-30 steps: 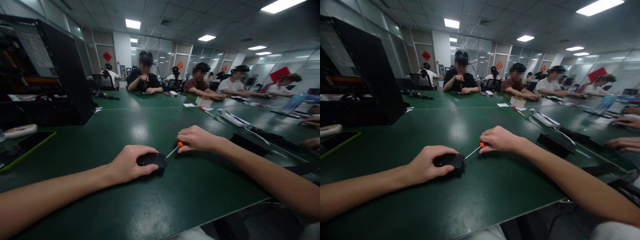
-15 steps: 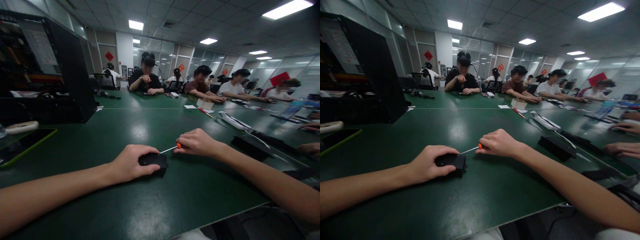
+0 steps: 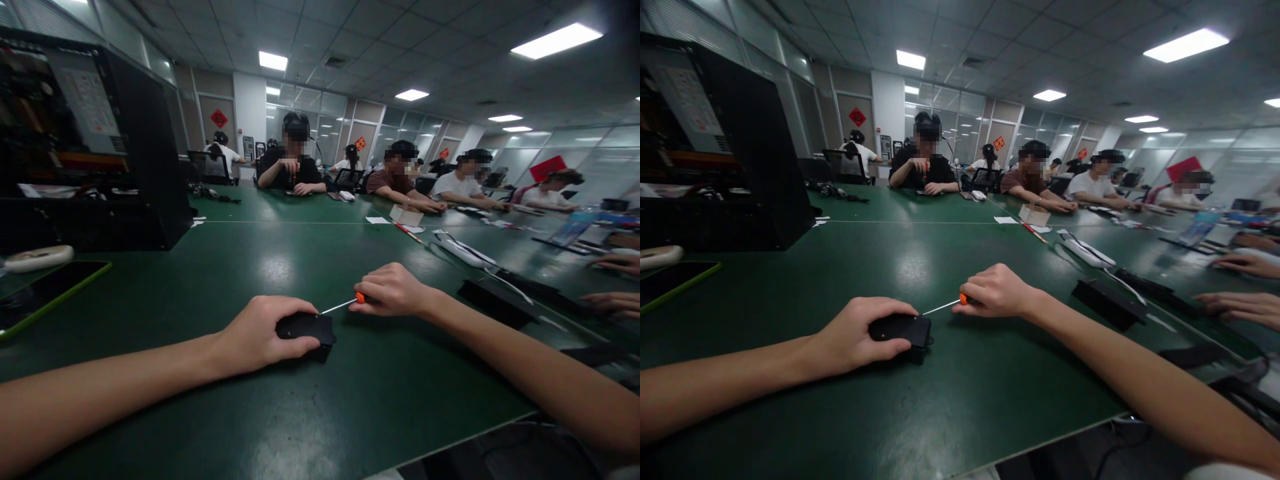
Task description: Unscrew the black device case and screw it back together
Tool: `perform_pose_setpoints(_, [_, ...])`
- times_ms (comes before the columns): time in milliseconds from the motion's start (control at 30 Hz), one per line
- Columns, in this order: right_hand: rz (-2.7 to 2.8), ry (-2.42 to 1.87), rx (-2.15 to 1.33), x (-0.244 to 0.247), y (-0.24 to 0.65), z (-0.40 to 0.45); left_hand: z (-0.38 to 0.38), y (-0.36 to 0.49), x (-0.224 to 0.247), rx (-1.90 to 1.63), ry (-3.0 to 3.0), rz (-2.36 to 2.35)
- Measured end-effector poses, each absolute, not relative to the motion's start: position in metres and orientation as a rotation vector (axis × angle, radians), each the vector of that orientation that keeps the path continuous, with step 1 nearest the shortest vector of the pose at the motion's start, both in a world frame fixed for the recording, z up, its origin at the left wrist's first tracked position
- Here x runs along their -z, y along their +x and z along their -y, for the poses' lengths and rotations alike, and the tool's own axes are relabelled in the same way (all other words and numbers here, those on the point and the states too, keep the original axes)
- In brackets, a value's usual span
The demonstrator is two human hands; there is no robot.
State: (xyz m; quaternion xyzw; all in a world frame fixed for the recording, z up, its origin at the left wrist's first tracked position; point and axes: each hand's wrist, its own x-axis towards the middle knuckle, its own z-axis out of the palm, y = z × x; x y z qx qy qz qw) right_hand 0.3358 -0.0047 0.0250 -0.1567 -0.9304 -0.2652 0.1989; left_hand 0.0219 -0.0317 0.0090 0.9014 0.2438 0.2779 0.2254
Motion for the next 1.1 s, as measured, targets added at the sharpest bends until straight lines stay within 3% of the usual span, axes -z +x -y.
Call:
perform_pose_setpoints(533, [2.543, -0.497, 0.817, -0.018, 0.318, 0.018, 0.030, 0.022, -0.007, -0.754, 2.448, -0.708])
perform_pose_setpoints(933, [2.729, -0.568, 0.337, -0.007, 0.305, 0.024, 0.030, 0.022, -0.005, -0.773, 2.449, -0.677])
perform_pose_setpoints(1100, [2.636, -0.440, 0.591, -0.009, 0.310, 0.026, 0.030, 0.023, -0.005, -0.797, 2.445, -0.672])
